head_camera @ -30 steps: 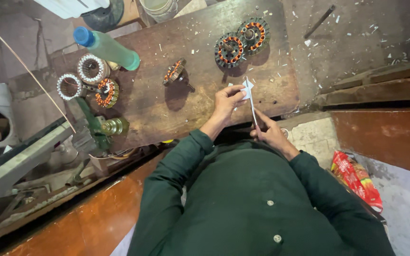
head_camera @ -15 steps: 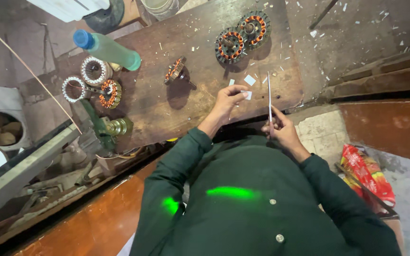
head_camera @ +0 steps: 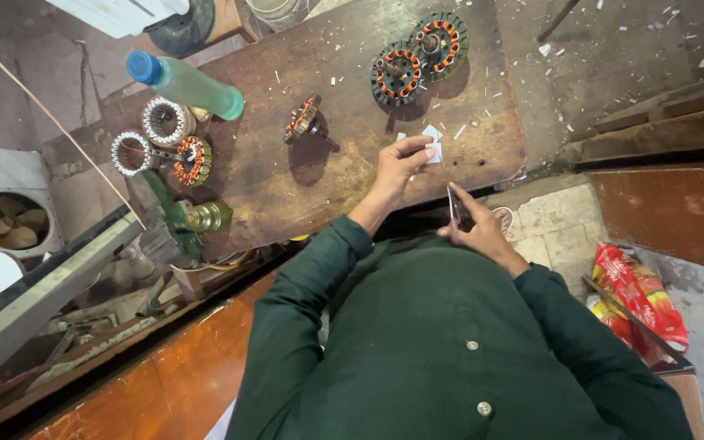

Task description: The person inserts small white rectangular pieces into the slots of circular motor stators on a workbench. They use scissors to cut additional white pieces from a strip and continue inserting them into the stators.

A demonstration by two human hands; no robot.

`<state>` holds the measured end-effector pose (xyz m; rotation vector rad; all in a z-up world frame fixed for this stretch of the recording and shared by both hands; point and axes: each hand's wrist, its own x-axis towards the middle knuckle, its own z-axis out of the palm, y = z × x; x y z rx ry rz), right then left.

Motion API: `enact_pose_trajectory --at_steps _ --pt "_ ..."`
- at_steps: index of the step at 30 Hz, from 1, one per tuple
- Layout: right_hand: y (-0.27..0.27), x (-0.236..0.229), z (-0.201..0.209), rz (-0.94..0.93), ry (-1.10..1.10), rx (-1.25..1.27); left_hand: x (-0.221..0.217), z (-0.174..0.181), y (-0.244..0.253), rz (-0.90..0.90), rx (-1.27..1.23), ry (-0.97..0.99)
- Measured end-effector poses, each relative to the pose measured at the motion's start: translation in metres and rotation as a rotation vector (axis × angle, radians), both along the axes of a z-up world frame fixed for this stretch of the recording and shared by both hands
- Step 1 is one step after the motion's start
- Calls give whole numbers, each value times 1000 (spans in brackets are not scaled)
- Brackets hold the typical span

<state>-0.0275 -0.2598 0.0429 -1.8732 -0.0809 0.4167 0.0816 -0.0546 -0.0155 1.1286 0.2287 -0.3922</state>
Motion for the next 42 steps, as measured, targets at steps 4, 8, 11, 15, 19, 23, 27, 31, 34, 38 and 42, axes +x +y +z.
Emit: enact_pose_trajectory --at_steps 4,8,11,15,19,23,27,31,34,38,42 --pt "10 7 14 -2 30 -43 -1 -4 -5 35 -67 17" --pt "14 11 13 -71 121 59 -4 0 -11 79 -91 4" --pt "11 13 3 -31 5 -31 -5 5 -13 82 -110 -6" --pt "8 12 -8 2 -148 -88 -9 11 -11 78 -46 -20" --pt "8 11 -13 7 -150 -110 -9 16 -9 65 -27 -17" --pt "7 9 -18 24 -52 -67 -9 18 -8 53 -45 -25" --pt "3 5 -25 -22 19 26 -10 10 -4 24 -48 -14" --pt "-3 -1 -30 -92 146 105 -12 -10 0 34 -56 47" --pt "-6 -2 -34 -16 161 32 -13 -29 0 44 -93 72" --pt "-3 4 -41 66 230 36 -15 -46 -3 29 -40 170" --pt "2 5 -54 46 294 263 -21 -56 -12 60 38 135"
